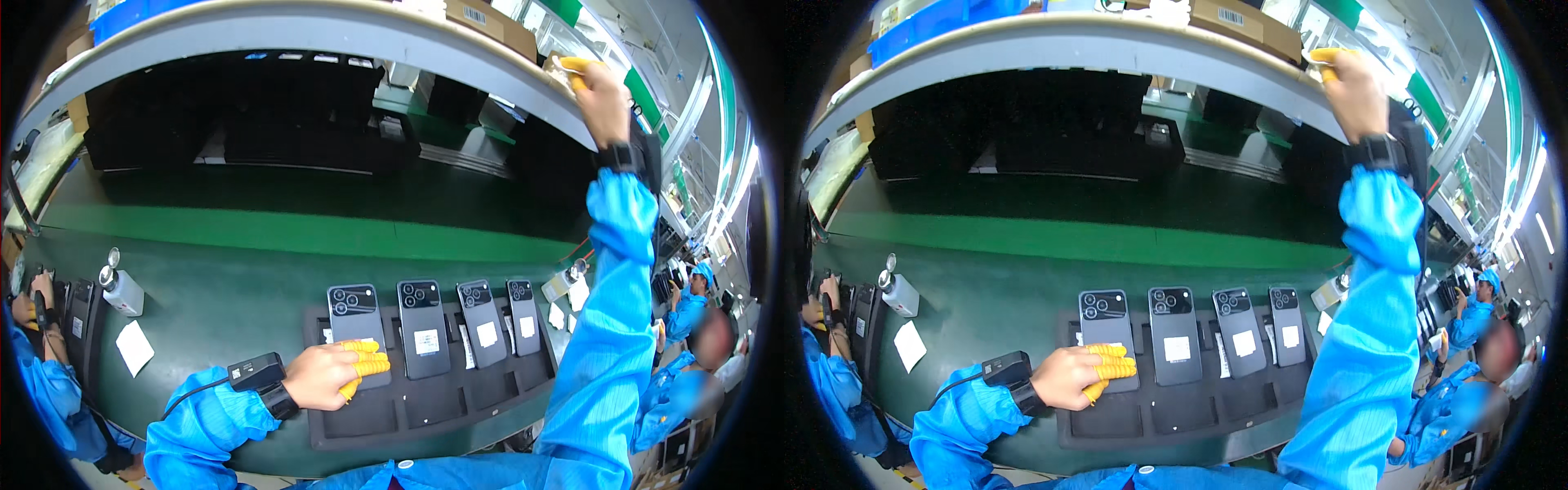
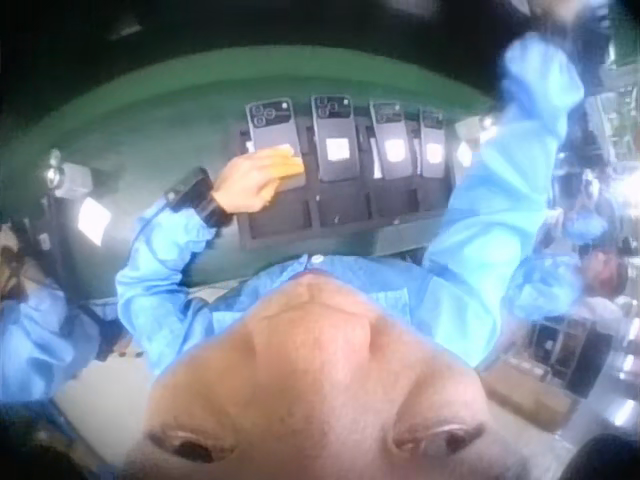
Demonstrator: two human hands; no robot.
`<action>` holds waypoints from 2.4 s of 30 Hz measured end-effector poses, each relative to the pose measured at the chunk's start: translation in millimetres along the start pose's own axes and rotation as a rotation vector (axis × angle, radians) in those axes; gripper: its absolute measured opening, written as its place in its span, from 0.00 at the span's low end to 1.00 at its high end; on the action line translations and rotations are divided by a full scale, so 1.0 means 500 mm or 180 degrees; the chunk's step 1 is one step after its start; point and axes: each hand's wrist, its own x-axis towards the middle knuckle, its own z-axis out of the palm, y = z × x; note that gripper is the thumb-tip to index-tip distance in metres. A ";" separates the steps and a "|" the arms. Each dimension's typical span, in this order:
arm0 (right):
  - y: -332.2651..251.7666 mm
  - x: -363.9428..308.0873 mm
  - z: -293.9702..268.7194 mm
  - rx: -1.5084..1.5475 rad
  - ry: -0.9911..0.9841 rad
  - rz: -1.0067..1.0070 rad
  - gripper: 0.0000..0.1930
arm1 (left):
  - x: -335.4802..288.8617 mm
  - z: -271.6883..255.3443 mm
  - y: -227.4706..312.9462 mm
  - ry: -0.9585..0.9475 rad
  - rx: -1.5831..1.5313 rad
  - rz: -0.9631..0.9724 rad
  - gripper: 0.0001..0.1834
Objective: The person is cleaning the back panels and camera lenses of mobile phones on an assembly line.
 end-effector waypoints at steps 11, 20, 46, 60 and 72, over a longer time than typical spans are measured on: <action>0.049 0.127 0.048 0.0523 -0.2456 0.1014 0.16 | -0.014 0.014 0.001 -0.0229 -0.0115 -0.0185 0.27; 0.028 -0.357 -0.129 0.1272 -0.1455 0.1038 0.16 | -0.016 0.012 0.000 -0.0110 0.0163 -0.0143 0.31; -0.125 -0.646 -0.193 0.1302 -0.2276 0.1768 0.18 | -0.068 -0.113 0.017 0.0436 0.0402 -0.1002 0.23; -0.237 -0.572 0.028 0.0078 -0.3208 0.2580 0.37 | 0.122 -0.111 -0.044 0.1212 0.1795 -0.3537 0.38; -0.195 -0.565 -0.050 0.3022 -0.0933 0.2166 0.44 | 0.136 -0.078 0.005 0.1700 0.1932 -0.3058 0.43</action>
